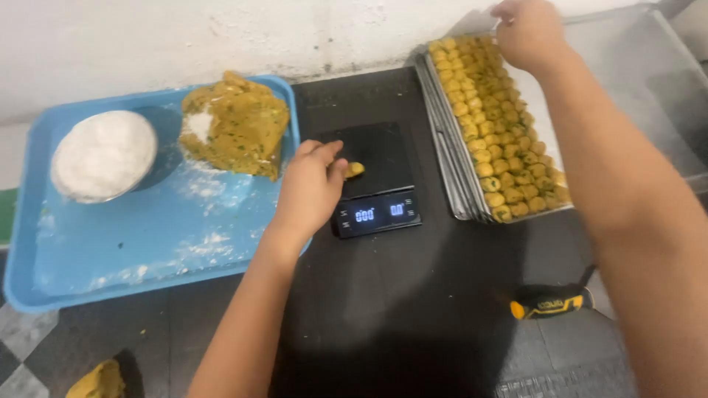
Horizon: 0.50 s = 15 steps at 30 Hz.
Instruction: A person is preparing small pieces of dough by weighing portions, rolling them into long cylinders, and then cutting them into uniform small pieces using a hand scraper.
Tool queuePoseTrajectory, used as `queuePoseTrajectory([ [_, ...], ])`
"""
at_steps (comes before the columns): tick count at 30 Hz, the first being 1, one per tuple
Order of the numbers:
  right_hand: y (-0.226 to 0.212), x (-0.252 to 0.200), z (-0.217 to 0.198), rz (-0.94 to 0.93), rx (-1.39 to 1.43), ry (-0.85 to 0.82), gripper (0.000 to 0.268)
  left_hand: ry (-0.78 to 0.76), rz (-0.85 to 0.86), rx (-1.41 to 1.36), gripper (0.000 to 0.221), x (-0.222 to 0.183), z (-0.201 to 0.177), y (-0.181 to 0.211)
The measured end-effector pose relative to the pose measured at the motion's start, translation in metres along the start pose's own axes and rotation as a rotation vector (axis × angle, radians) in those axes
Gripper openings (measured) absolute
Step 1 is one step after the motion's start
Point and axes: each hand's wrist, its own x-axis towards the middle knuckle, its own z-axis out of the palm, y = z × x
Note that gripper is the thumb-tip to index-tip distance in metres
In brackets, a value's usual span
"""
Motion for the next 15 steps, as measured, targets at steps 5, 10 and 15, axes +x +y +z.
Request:
queuePoseTrajectory([
  [5,-0.086,-0.042,-0.054,-0.276,0.067,0.112,0.036,0.070,-0.021,-0.143,0.032,-0.056,-0.048,0.022],
  [10,-0.184,-0.085,-0.091,-0.489,0.261,-0.101,0.030,-0.059,-0.507,-0.281,0.034,-0.115,-0.089,0.067],
  [15,-0.252,-0.121,-0.090,-0.641,0.395,-0.438,0.038,-0.125,-0.792,-0.600,0.035,-0.176,-0.086,0.050],
])
